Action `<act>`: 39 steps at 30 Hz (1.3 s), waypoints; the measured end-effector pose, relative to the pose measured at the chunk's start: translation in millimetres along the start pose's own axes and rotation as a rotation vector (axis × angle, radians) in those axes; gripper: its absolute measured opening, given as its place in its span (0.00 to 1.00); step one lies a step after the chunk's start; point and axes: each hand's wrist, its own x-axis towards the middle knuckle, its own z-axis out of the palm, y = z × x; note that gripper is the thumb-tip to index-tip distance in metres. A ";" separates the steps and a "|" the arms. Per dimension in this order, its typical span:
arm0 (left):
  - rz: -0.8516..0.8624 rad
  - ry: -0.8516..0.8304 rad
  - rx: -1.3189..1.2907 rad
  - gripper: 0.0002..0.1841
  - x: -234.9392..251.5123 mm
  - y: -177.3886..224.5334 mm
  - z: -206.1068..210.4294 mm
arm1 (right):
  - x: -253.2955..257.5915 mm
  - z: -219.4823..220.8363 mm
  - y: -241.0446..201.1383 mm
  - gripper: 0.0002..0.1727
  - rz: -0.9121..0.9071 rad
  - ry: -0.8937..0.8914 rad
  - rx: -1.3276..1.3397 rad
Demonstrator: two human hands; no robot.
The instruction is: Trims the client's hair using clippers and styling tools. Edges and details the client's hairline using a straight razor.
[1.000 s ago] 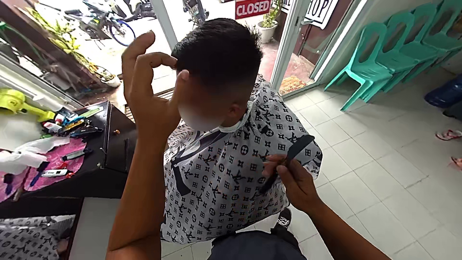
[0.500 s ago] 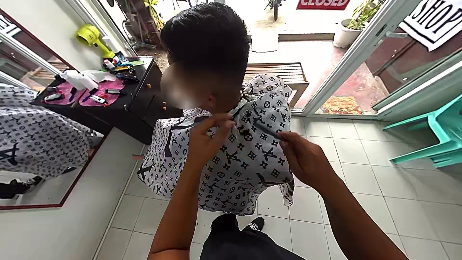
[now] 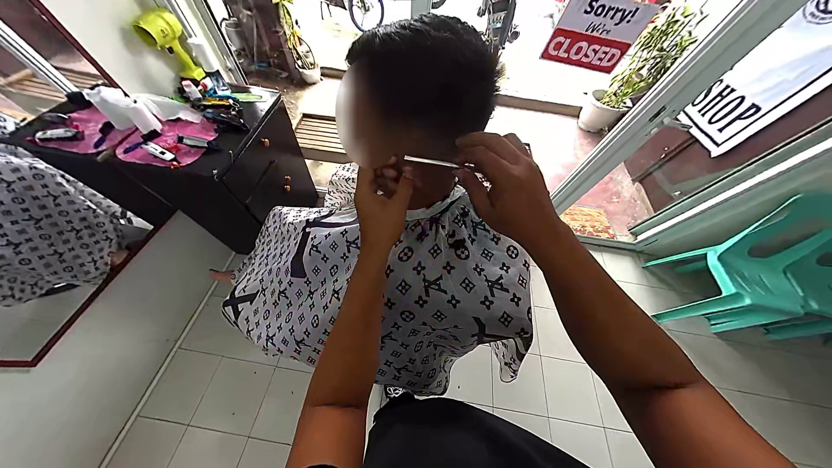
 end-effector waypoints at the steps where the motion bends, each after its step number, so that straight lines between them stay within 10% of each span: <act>1: 0.000 -0.018 0.002 0.18 0.7 -1.0 -2.8 | 2.8 2.1 -1.4 0.13 -0.010 -0.001 -0.017; 33: 0.033 -0.053 0.026 0.19 0.8 0.5 -17.7 | -7.0 -10.9 -17.0 0.12 0.110 -0.013 -0.030; 39: 0.252 -0.473 0.021 0.14 -26.6 23.3 -44.1 | -64.6 -19.5 -37.8 0.14 0.183 -0.229 0.144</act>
